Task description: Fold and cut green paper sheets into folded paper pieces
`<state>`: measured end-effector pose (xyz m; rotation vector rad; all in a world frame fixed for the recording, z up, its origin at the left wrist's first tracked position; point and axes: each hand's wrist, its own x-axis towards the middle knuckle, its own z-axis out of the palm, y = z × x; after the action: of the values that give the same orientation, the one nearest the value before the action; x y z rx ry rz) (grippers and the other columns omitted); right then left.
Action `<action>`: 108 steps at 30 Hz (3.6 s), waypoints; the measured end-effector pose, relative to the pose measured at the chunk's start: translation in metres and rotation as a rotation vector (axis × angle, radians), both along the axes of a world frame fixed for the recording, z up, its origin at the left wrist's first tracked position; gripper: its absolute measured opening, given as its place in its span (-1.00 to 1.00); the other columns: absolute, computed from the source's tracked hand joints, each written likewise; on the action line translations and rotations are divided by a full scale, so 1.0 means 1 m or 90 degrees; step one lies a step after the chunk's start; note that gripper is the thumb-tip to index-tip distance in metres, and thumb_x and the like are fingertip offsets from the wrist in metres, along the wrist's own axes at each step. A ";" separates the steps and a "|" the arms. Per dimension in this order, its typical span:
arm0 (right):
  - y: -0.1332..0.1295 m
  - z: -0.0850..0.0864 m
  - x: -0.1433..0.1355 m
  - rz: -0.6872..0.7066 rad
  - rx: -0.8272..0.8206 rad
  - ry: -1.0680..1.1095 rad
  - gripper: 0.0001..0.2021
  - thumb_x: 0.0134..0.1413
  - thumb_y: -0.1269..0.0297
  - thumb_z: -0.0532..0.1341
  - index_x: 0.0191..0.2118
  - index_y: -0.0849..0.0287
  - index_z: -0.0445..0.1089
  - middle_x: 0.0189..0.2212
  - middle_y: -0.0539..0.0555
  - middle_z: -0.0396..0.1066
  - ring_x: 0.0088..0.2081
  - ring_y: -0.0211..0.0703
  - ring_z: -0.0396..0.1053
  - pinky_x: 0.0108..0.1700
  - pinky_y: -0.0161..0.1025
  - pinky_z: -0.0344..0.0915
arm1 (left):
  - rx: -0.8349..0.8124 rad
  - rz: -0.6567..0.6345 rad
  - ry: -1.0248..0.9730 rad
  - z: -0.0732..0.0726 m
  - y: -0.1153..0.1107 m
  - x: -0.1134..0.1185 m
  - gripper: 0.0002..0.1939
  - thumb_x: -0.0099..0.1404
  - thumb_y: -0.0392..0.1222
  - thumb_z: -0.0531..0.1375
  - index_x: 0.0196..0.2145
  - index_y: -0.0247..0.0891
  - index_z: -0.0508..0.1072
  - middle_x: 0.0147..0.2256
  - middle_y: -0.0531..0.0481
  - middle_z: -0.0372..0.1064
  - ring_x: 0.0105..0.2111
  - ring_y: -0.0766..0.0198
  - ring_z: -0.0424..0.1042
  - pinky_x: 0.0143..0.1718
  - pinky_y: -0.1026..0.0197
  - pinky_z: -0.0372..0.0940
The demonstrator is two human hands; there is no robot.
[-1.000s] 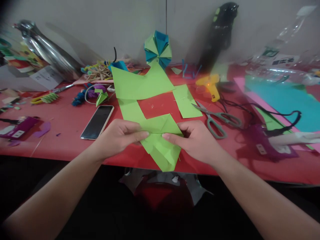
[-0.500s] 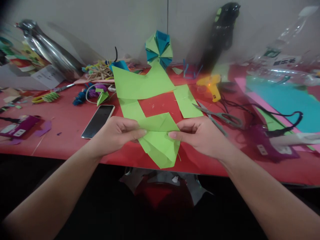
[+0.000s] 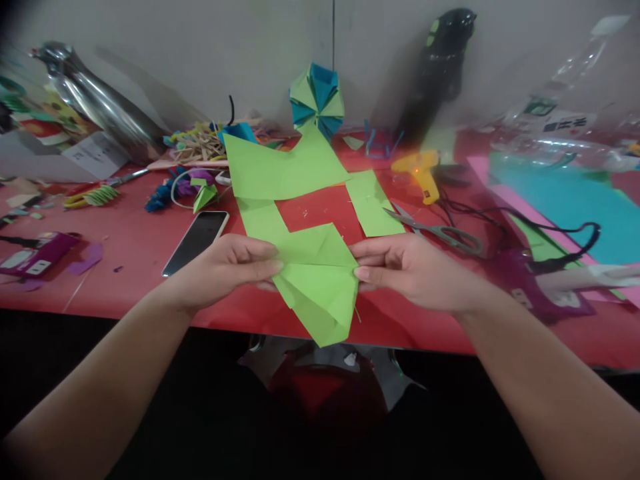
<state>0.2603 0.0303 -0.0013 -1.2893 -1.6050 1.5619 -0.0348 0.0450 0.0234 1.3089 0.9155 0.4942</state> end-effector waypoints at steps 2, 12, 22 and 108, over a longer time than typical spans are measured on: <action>0.001 -0.003 0.002 -0.020 -0.030 0.052 -0.55 0.01 0.15 0.45 0.07 -0.02 0.54 -0.14 0.08 0.64 -0.07 0.10 0.59 0.00 0.09 0.54 | 0.002 0.042 0.000 -0.005 0.001 -0.002 -0.84 0.29 -0.15 0.34 -0.27 -0.28 0.65 -0.26 -0.12 0.62 -0.24 0.20 0.61 -0.10 0.19 0.52; -0.009 -0.006 -0.025 -0.167 -0.097 0.153 -0.45 0.08 0.09 0.42 0.19 -0.02 0.41 -0.16 0.09 0.61 -0.07 -0.01 0.56 0.00 -0.05 0.51 | -0.052 0.244 -0.127 -0.029 -0.002 0.016 -0.36 0.24 -0.24 0.36 0.25 -0.19 0.31 -0.30 -0.07 0.59 -0.26 0.18 0.60 -0.15 0.10 0.53; -0.006 -0.015 -0.023 -0.212 0.101 0.114 -0.59 0.21 0.19 0.27 0.17 -0.13 0.41 0.24 0.07 0.38 0.13 0.04 0.45 0.10 0.03 0.45 | -0.069 0.337 -0.206 -0.035 -0.006 0.025 -0.80 0.23 -0.33 0.34 -0.26 -0.21 0.38 -0.32 0.07 0.47 -0.27 0.33 0.53 -0.15 0.22 0.52; -0.024 -0.015 -0.053 -0.206 0.175 0.004 -0.74 0.00 0.09 0.46 -0.27 0.09 0.48 -0.39 -0.02 0.49 -0.39 -0.25 0.42 -0.35 -0.31 0.40 | 0.088 0.029 -0.121 -0.031 -0.013 0.022 -0.70 0.34 -0.13 0.28 0.00 -0.27 0.51 -0.32 -0.01 0.46 -0.30 0.29 0.42 -0.30 0.28 0.28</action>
<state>0.2077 0.0059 -0.0161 -1.3115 -1.4599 1.1078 -0.0131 0.0321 -0.0072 1.3427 0.7653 0.7156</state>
